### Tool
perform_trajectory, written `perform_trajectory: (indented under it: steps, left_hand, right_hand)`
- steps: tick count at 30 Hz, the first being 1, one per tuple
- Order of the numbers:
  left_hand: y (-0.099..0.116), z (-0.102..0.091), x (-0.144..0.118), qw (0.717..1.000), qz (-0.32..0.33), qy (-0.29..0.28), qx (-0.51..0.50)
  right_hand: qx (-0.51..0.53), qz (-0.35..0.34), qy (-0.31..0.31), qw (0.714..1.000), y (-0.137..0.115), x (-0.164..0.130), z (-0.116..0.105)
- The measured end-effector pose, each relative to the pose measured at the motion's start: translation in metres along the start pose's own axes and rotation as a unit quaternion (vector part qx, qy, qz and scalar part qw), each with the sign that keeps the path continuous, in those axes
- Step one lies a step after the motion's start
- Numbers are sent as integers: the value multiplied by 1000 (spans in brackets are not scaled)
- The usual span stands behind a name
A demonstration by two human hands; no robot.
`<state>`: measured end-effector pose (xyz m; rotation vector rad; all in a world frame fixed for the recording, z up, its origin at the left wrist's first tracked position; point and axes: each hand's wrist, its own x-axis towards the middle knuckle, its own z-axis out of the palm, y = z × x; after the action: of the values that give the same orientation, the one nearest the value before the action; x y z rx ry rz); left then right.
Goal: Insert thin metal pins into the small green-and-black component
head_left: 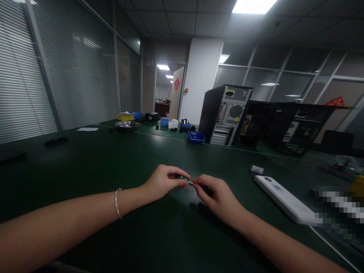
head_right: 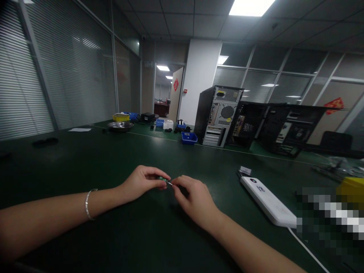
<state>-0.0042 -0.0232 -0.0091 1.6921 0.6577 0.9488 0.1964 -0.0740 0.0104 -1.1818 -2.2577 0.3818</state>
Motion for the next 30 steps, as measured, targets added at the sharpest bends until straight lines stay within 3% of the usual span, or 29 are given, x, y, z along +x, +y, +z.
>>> perform_trajectory:
  steps: [5, 11, 16, 24, 30]
  left_hand:
    - [0, 0, 0, 1000, 11, 2, 2]
    - [6, 0, -6, 986, 78, 10, 149]
    - [10, 1, -9, 967, 117, 17, 227]
    - [3, 0, 0, 1000, 5, 1, 0]
    - [4, 1, 2, 998, -22, 0, -55]
  right_hand:
    - [58, 13, 3, 998, 1, 1, 2]
    - [-86, -9, 7, 996, 1, -1, 1]
    - [-95, -2, 1, 996, -2, -1, 0]
    - [77, 1, 2, 997, 3, 2, 2]
    - [121, 14, 10, 993, 3, 2, 4]
